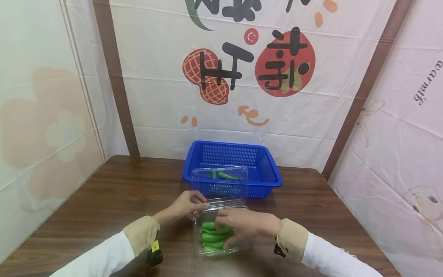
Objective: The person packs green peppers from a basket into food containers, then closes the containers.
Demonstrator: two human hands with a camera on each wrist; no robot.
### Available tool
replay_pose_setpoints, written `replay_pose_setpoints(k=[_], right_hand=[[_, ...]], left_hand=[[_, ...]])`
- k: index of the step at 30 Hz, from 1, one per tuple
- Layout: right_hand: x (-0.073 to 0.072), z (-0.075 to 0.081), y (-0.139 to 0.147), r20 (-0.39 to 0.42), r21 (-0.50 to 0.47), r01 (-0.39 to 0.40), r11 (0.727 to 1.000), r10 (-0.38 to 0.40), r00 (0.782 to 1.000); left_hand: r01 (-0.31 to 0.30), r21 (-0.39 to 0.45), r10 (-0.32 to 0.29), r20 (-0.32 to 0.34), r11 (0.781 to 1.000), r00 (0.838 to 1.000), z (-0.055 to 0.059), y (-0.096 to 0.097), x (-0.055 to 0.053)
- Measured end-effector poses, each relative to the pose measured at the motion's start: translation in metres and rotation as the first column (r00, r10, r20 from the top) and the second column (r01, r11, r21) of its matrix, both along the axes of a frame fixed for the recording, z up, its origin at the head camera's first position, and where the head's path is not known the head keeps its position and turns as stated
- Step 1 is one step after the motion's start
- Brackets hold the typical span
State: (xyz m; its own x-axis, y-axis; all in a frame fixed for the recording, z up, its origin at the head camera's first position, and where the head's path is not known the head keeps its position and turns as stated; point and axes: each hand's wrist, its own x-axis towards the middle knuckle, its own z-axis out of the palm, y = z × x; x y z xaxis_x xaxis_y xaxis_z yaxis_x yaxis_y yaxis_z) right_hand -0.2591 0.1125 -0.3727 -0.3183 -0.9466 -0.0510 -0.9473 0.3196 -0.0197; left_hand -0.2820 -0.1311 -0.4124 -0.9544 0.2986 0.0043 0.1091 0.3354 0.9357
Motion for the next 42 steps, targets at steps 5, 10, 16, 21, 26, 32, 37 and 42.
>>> replay_pose_setpoints(k=[5,10,16,21,26,32,37,42], right_hand=[[-0.001,-0.006,-0.002,-0.048,0.048,0.021,0.999,-0.018,0.999],[-0.003,-0.008,0.001,-0.009,0.047,0.017,0.999,-0.017,1.0],[-0.009,-0.005,0.007,0.055,-0.011,0.022,1.0,-0.021,0.998],[-0.016,-0.008,0.01,0.039,-0.046,0.024,0.999,-0.022,0.999],[-0.022,-0.01,0.012,0.056,-0.073,0.005,0.997,-0.001,0.998],[-0.027,-0.003,0.013,0.056,-0.119,0.026,0.993,-0.02,0.998],[-0.029,0.004,0.015,0.054,-0.17,0.061,0.983,-0.053,0.997],[-0.033,0.012,0.022,0.041,-0.231,0.096,0.968,-0.089,0.995]], left_hand=[[-0.002,-0.006,0.002,0.005,1.0,1.0,0.0,0.0,0.001],[-0.001,-0.003,0.001,0.01,1.0,1.0,0.001,0.001,0.002],[0.02,0.022,-0.02,0.0,1.0,1.0,0.001,0.0,0.002],[0.025,0.029,-0.025,-0.006,0.999,1.0,0.001,-0.001,0.002],[0.028,0.032,-0.028,-0.004,0.999,1.0,0.001,-0.001,0.002],[0.034,0.047,-0.033,-0.008,0.998,0.999,0.0,-0.002,0.002],[0.03,0.046,-0.029,-0.019,0.999,0.999,0.002,-0.002,0.002],[0.03,0.053,-0.029,-0.025,0.998,0.999,0.002,-0.004,0.001]])
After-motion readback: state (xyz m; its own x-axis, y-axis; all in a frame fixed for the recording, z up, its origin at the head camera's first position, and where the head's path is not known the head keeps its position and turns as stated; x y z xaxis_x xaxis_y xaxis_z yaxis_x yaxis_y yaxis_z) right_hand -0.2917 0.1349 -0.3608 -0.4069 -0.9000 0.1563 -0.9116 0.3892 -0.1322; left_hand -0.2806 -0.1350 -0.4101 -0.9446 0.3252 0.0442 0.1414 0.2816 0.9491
